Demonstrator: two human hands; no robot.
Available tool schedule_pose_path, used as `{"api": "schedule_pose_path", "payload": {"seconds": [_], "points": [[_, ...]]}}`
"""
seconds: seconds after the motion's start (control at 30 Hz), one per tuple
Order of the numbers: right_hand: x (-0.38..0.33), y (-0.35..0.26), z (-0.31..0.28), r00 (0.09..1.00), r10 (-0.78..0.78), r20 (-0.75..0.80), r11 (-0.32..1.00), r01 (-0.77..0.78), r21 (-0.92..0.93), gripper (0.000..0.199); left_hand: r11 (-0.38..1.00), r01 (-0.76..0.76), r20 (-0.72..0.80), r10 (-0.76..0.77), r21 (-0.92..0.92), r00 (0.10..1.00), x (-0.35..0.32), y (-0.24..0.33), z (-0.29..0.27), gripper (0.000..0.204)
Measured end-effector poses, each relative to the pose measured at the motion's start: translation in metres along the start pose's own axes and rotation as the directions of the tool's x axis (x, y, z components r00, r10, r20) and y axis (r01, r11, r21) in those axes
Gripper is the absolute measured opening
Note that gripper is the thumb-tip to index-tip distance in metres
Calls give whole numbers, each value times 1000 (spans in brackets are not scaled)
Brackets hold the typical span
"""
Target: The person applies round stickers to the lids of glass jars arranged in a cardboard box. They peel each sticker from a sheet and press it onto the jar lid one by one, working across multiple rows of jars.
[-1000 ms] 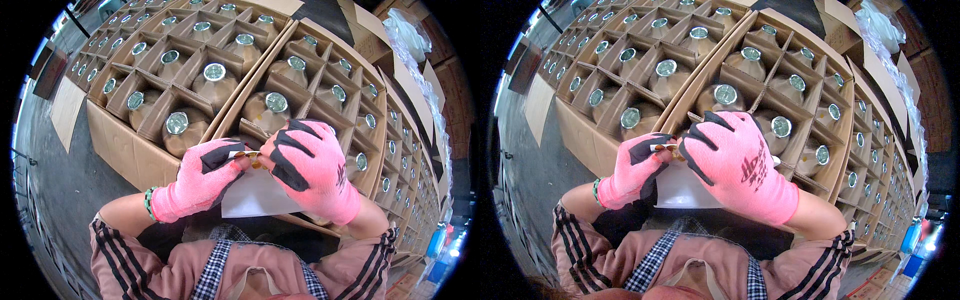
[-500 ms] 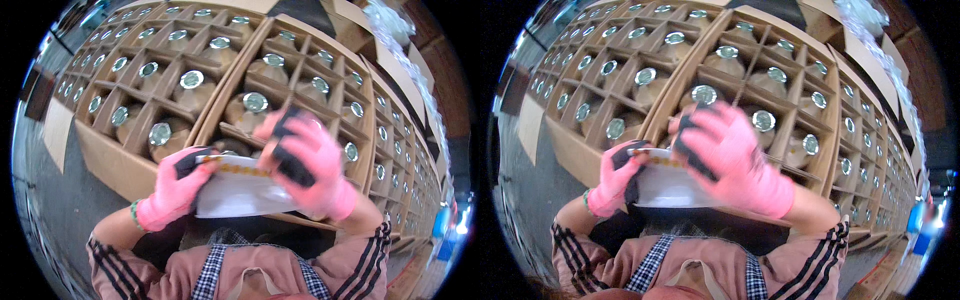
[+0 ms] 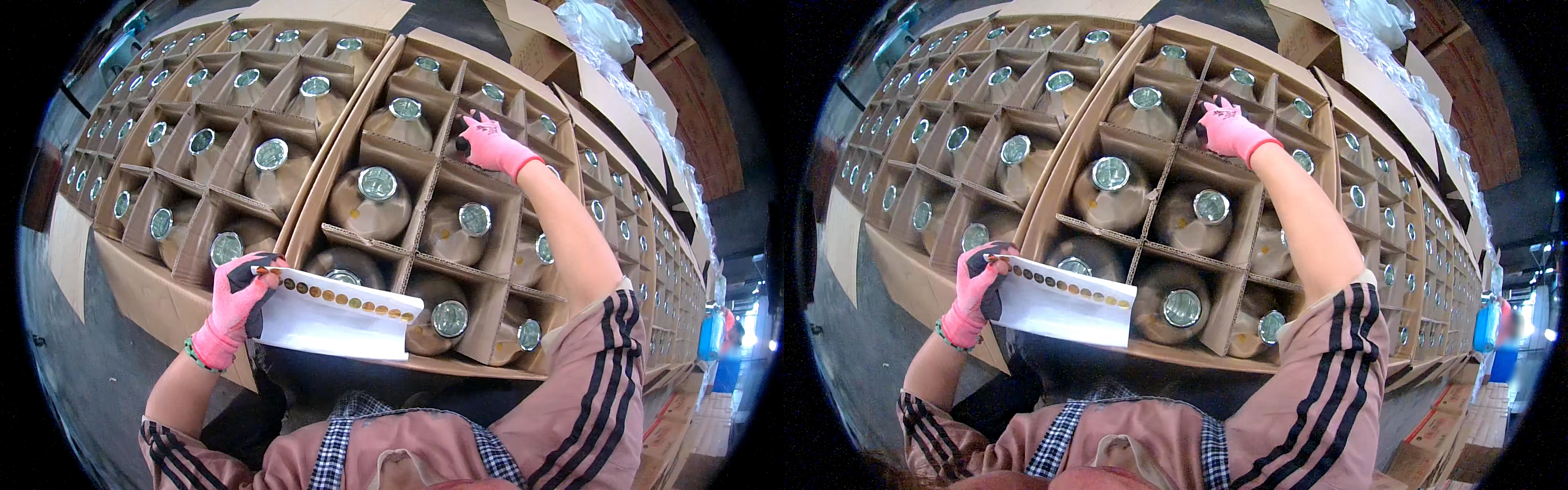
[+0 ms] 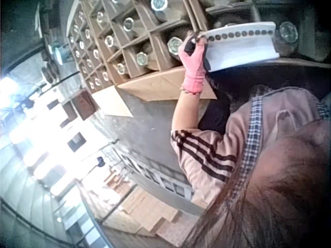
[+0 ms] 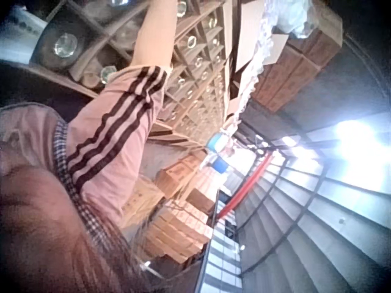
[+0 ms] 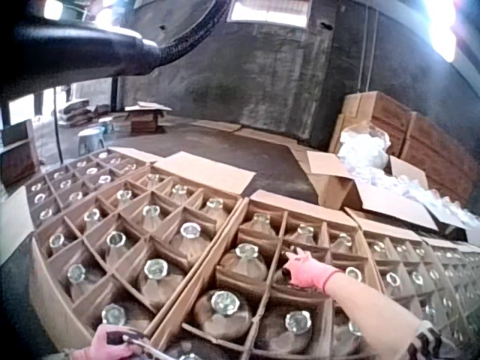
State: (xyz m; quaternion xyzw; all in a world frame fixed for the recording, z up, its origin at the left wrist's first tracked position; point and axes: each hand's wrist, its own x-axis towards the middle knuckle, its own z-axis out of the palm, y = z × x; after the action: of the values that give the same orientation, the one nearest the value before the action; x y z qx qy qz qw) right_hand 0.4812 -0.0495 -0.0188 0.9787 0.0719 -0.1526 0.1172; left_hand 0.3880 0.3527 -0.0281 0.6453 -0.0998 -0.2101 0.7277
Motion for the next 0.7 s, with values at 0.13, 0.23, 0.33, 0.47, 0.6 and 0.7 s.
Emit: {"api": "schedule_pose_path", "payload": {"seconds": [0.13,0.23,0.33,0.47,0.6,0.7], "points": [[8,-9,0,998,-7,61,990,15,-137,31,999,13,10,-13,-32,1000,-2,-4,-4,21],[6,-7,7,996,-52,-79,987,40,-155,28,999,21,-1,-21,25,1000,0,-1,-2,22],[2,2,13,955,-15,-295,994,-19,-112,26,1000,13,-5,-13,18,1000,2,2,3,21],[-27,-13,-36,585,304,-752,838,211,503,19,1000,12,2,-12,11,1000,2,6,5,19],[-101,-118,-88,813,202,-546,326,470,820,20,996,71,-133,-64,48,989,-2,10,7,21],[-135,-151,-109,736,-212,-642,685,581,440,22,996,-55,-82,60,64,995,-3,38,35,20]]}}
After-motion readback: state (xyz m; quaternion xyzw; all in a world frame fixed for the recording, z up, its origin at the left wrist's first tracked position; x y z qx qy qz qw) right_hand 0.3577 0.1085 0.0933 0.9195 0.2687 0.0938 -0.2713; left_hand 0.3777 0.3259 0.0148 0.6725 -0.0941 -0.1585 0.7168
